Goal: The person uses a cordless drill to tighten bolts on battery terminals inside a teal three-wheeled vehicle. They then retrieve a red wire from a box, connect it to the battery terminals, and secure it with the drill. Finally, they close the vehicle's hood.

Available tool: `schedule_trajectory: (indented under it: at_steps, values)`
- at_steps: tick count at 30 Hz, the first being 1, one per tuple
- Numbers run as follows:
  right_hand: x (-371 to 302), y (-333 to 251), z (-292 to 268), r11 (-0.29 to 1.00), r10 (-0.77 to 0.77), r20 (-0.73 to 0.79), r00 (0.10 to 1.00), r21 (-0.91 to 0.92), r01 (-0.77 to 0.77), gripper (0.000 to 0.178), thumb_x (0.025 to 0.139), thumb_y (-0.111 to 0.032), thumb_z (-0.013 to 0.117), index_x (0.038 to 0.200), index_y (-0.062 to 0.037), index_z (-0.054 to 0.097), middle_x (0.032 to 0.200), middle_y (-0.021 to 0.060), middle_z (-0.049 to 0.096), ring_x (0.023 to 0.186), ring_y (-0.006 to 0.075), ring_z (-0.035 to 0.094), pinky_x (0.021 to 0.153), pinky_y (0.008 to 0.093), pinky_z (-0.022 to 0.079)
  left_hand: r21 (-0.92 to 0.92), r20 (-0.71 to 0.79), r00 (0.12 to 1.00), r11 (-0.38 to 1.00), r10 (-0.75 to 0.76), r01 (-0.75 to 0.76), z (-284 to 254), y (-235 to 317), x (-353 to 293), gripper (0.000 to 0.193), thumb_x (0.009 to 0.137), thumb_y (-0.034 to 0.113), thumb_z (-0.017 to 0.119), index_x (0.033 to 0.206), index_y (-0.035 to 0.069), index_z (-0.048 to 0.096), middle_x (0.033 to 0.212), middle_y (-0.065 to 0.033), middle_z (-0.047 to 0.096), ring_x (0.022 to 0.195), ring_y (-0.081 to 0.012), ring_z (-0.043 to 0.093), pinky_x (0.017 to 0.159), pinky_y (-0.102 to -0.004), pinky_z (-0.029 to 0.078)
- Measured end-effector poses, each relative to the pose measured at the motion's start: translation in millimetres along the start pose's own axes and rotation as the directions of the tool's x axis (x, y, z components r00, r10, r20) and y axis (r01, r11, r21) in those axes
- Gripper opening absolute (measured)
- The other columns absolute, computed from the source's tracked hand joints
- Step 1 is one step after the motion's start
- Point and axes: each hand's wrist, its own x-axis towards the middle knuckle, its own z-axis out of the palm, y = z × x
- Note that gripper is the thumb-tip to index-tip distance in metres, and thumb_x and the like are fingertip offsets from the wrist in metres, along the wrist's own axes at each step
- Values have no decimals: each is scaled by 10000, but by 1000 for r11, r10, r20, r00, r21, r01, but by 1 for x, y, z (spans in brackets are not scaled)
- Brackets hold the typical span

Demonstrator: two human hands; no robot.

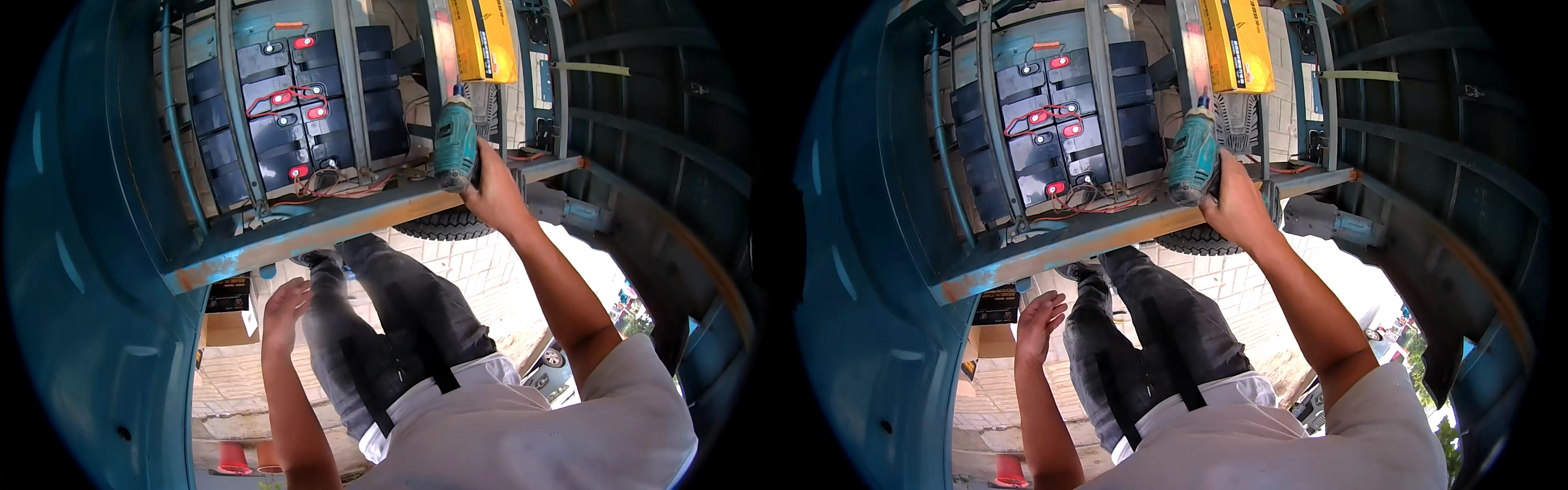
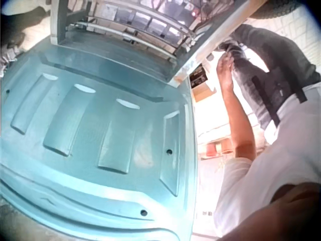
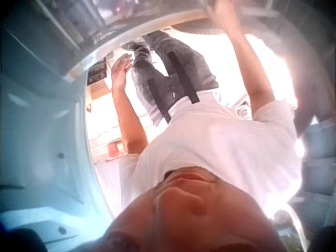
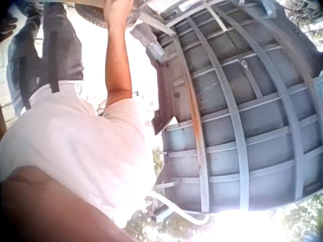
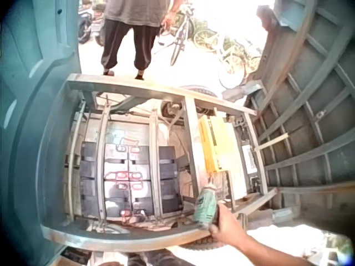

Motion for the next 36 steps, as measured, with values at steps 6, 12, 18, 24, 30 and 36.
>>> schedule_trajectory:
  at_steps: [6, 12, 18, 24, 30, 36]
  values:
    - [10, 91, 47, 969, 247, -130, 960, 15, -247, 598, 786, -58, 610, 1317, 97, 382, 1171, 316, 552, 1143, 435, 531, 978, 417, 412, 115, 56, 998, 993, -4, -3, 29, 29, 3, 359, 951, 201, 551, 1248, 1, 565, 1199, -126, 638, 1054, -190, 625, 909, -308, 483]
    - [22, 101, 59, 933, 218, -282, 934, -219, -284, 518, 820, -138, 663, 1236, 99, 467, 1087, 284, 588, 1042, 415, 577, 918, 429, 449, 222, -26, 983, 960, 184, -174, 14, 84, -11, 351, 958, 226, 570, 1208, -20, 594, 1142, -125, 660, 1038, -185, 633, 927, -295, 481]
    - [-1, -9, 56, 969, -22, 29, 999, 248, 14, 263, 837, -143, 641, 1051, 11, 639, 1002, 181, 635, 935, 367, 620, 807, 431, 489, 680, -227, 872, 712, 433, -176, -20, 134, 26, 292, 945, 230, 575, 1117, 11, 664, 1063, -111, 686, 963, -174, 631, 870, -292, 471]
    - [33, -50, 145, 993, -113, 575, 810, 90, 74, 277, 849, -165, 578, 1023, 42, 636, 981, 236, 656, 931, 394, 618, 825, 418, 489, 979, 26, 994, 199, 105, -47, -52, 157, 120, 351, 916, 285, 558, 1096, 1, 660, 1025, -217, 651, 944, -308, 621, 871, -358, 456]
    - [68, -41, 214, 993, 13, 743, 670, -86, 76, 339, 869, -202, 469, 1015, 36, 662, 1038, 244, 657, 970, 380, 629, 839, 432, 478, 994, 108, 987, 22, -116, -106, -61, 150, 166, 379, 913, 306, 551, 1134, 20, 665, 1126, -221, 638, 1021, -356, 614, 919, -408, 449]
    - [82, -61, 209, 961, 225, 825, 519, -276, 22, 422, 902, -250, 435, 1095, 64, 642, 1132, 238, 639, 1033, 348, 623, 879, 425, 456, 988, 124, 992, 90, -1, -124, -50, 155, 144, 365, 917, 301, 539, 1068, 0, 680, 1022, -226, 661, 946, -368, 633, 880, -408, 466]
